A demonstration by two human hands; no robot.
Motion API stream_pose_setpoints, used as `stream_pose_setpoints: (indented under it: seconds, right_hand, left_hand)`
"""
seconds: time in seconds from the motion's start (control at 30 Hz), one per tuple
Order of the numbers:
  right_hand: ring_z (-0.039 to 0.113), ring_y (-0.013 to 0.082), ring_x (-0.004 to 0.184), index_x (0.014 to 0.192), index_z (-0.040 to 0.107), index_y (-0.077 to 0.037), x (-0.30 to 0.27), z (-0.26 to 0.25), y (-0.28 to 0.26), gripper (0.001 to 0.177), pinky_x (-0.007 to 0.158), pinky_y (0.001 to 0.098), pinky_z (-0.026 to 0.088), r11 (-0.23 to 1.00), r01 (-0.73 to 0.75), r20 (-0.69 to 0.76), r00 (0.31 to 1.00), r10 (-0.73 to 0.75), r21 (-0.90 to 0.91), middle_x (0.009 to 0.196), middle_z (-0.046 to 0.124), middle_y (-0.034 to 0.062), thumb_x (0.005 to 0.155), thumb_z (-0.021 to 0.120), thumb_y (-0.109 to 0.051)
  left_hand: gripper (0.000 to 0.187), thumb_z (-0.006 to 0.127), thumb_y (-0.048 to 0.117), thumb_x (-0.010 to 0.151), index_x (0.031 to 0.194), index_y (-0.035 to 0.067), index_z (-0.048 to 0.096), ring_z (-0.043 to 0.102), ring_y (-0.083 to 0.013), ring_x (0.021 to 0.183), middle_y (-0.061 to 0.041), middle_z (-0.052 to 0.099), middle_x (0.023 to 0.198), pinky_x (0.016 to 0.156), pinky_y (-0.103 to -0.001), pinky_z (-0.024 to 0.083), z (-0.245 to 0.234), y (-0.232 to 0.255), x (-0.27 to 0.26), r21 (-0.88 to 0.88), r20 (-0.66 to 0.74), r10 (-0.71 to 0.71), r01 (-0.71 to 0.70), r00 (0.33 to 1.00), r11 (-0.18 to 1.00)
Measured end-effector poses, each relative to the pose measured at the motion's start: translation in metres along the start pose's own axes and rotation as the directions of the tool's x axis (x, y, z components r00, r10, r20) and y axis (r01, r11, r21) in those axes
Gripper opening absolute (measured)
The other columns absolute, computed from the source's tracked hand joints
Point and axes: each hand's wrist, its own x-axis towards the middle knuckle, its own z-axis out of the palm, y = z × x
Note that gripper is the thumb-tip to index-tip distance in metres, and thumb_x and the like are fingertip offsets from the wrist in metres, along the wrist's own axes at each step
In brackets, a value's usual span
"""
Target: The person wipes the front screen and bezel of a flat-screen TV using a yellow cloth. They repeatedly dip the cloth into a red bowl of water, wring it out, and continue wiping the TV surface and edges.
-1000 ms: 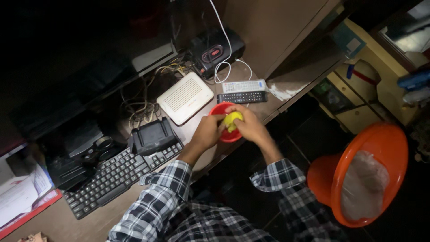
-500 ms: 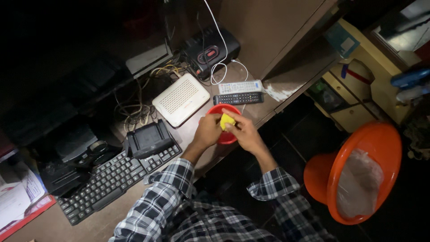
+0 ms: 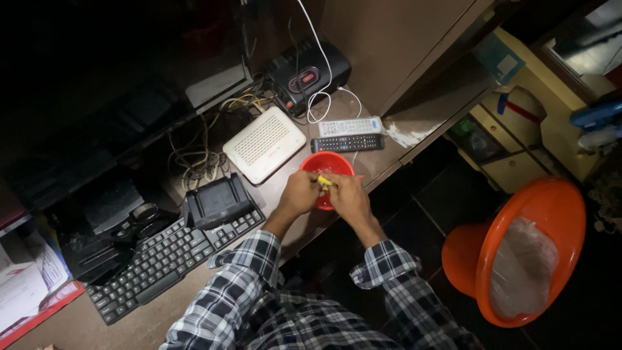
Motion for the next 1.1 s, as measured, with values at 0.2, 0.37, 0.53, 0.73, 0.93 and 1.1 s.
stream_pose_setpoints:
  seconds: [0.2, 0.37, 0.53, 0.73, 0.93, 1.1]
  right_hand:
    - [0.074, 0.0337, 0.108, 0.125, 0.071, -0.006, 0.0, -0.012, -0.006, 0.035, 0.095, 0.0383, 0.058, 0.965, 0.231, -0.031, 0.973, -0.228, 0.126, 0.117, 0.074, 0.0191, 0.091, 0.061, 0.0]
    - [0.063, 0.0397, 0.112, 0.133, 0.056, -0.004, -0.007, -0.02, -0.017, 0.054, 0.091, 0.0416, 0.053, 0.958, 0.27, 0.032, 0.961, -0.274, 0.097, 0.123, 0.06, 0.0211, 0.081, 0.069, -0.007]
    - [0.067, 0.0398, 0.095, 0.114, 0.063, -0.008, -0.005, -0.008, -0.009, 0.028, 0.078, 0.0469, 0.054, 0.965, 0.222, -0.035, 0.973, -0.229, -0.141, 0.106, 0.064, 0.0172, 0.087, 0.067, -0.012]
    - [0.067, 0.0414, 0.086, 0.106, 0.063, -0.009, 0.007, 0.014, 0.011, 0.015, 0.072, 0.053, 0.053, 0.926, 0.291, 0.053, 0.957, -0.286, -0.24, 0.095, 0.069, 0.0152, 0.093, 0.059, -0.017]
    - [0.066, 0.0424, 0.09, 0.095, 0.066, -0.008, 0.021, 0.026, 0.04, 0.019, 0.077, 0.0544, 0.052, 0.927, 0.189, 0.191, 0.973, -0.131, -0.324, 0.093, 0.071, 0.018, 0.09, 0.061, -0.026]
    - [0.065, 0.0422, 0.092, 0.095, 0.064, -0.007, 0.023, 0.037, 0.061, 0.021, 0.082, 0.0541, 0.051, 0.918, 0.241, 0.117, 0.97, -0.215, -0.314, 0.092, 0.068, 0.0193, 0.09, 0.06, -0.027]
  left_hand:
    - [0.026, 0.059, 0.016, 0.094, 0.108, 0.004, 0.077, 0.079, -0.0219, 0.08, -0.015, 0.079, 0.088, 0.076, -0.034, 0.06, -0.003, 0.005, -0.001, -0.079, -0.019, 0.027, -0.028, 0.999, 0.996]
    - [0.041, 0.068, 0.014, 0.087, 0.125, -0.001, 0.063, 0.077, -0.022, 0.076, -0.019, 0.077, 0.085, 0.07, -0.034, 0.06, -0.019, 0.019, -0.01, -0.146, -0.078, -0.001, -0.011, 0.997, 0.989]
    - [0.04, 0.08, 0.016, 0.081, 0.112, -0.005, 0.066, 0.077, -0.0223, 0.083, -0.018, 0.078, 0.091, 0.074, -0.033, 0.061, -0.028, 0.023, -0.01, -0.173, -0.049, 0.085, -0.092, 0.995, 0.981]
    - [0.041, 0.057, 0.016, 0.093, 0.129, -0.001, 0.068, 0.072, -0.0335, 0.107, -0.023, 0.073, 0.117, 0.097, -0.038, 0.056, -0.012, 0.019, -0.023, -0.027, -0.176, 0.22, -0.228, 0.96, 0.973]
    - [0.05, 0.056, 0.026, 0.101, 0.141, -0.003, 0.054, 0.041, -0.0417, 0.144, -0.028, 0.044, 0.155, 0.119, -0.045, 0.033, 0.009, 0.025, -0.041, 0.027, -0.201, 0.272, -0.272, 0.941, 0.962]
    - [0.057, 0.057, 0.029, 0.102, 0.147, -0.005, 0.048, 0.031, -0.0453, 0.15, -0.032, 0.034, 0.159, 0.123, -0.047, 0.025, 0.013, 0.022, -0.038, 0.082, -0.18, 0.307, -0.296, 0.935, 0.952]
